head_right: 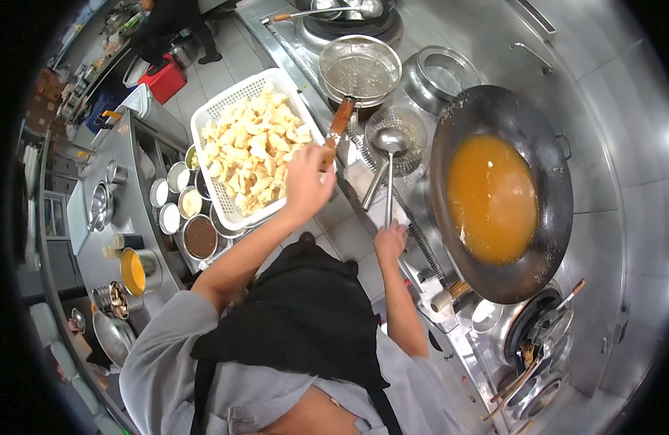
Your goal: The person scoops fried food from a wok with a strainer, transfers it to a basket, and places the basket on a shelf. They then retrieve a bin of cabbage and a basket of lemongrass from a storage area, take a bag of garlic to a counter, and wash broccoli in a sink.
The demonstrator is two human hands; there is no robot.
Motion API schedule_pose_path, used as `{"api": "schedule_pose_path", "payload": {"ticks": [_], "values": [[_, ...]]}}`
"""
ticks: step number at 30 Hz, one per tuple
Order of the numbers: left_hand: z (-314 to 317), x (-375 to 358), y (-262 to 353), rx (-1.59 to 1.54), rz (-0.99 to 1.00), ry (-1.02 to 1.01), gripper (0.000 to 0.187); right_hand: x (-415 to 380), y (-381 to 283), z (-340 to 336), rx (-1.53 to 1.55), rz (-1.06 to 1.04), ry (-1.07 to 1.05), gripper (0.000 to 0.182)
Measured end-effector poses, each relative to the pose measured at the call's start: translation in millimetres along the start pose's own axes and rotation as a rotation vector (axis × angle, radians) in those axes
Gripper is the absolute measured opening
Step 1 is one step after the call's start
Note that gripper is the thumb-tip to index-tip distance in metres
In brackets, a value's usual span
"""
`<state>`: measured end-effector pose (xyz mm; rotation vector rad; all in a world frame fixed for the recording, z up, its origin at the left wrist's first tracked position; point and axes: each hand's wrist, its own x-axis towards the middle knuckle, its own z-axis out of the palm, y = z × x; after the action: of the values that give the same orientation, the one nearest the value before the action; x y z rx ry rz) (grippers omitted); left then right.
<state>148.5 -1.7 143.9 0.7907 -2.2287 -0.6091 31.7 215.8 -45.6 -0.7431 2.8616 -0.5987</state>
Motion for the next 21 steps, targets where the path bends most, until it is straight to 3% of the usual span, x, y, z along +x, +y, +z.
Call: {"api": "schedule_pose_path", "payload": {"ticks": [2, 4, 6, 7, 8, 9, 12, 14, 17, 18, 21], "values": [[1.6, 9.1, -24.2, 0.042, -0.077, 0.060, 0.032, 20.6, -47.9, -32.6, -0.029, -0.327, 0.332, 0.040], [23.7, 11.3, -55.4, -0.067, -0.283, -0.112, 0.036, 71.3, -78.6, -22.5, 0.844, 0.093, -0.258, 0.042], [37.7, 27.9, -66.0, -0.168, -0.386, -0.179, 0.032, 87.0, -162.1, -73.3, 1.459, 0.408, -0.509, 0.038], [36.8, 40.8, -64.7, -0.536, -0.667, -0.425, 0.028, 106.8, -173.8, -68.5, 1.461, 0.400, -0.505, 0.038], [35.4, 49.3, -62.3, -0.910, -0.937, -0.675, 0.025, 128.6, -179.6, -60.2, 1.509, 0.433, -0.646, 0.032], [32.5, 53.3, -60.4, -1.096, -1.018, -0.720, 0.022, 144.1, -181.2, -52.6, 1.552, 0.465, -0.789, 0.027], [38.7, 59.8, -51.8, -1.177, -0.866, -0.645, 0.019, 164.1, -179.9, -43.7, 1.430, 0.279, -0.795, 0.021], [38.7, 58.4, -53.1, -1.209, -0.816, -0.651, 0.017, 157.0, -181.6, -51.3, 1.393, 0.279, -0.716, 0.017], [20.4, 55.1, -46.9, -1.262, -0.872, -0.550, 0.014, 147.1, -173.1, -50.9, 0.992, 0.148, -0.352, 0.016], [19.5, 56.4, -48.4, -1.265, -0.873, -0.557, 0.014, 143.9, -173.4, -55.1, 0.989, 0.154, -0.348, 0.016], [21.8, 59.3, -52.4, -1.239, -0.854, -0.546, 0.015, 152.2, -151.7, -48.7, 0.427, 0.057, 0.128, 0.020]]}}
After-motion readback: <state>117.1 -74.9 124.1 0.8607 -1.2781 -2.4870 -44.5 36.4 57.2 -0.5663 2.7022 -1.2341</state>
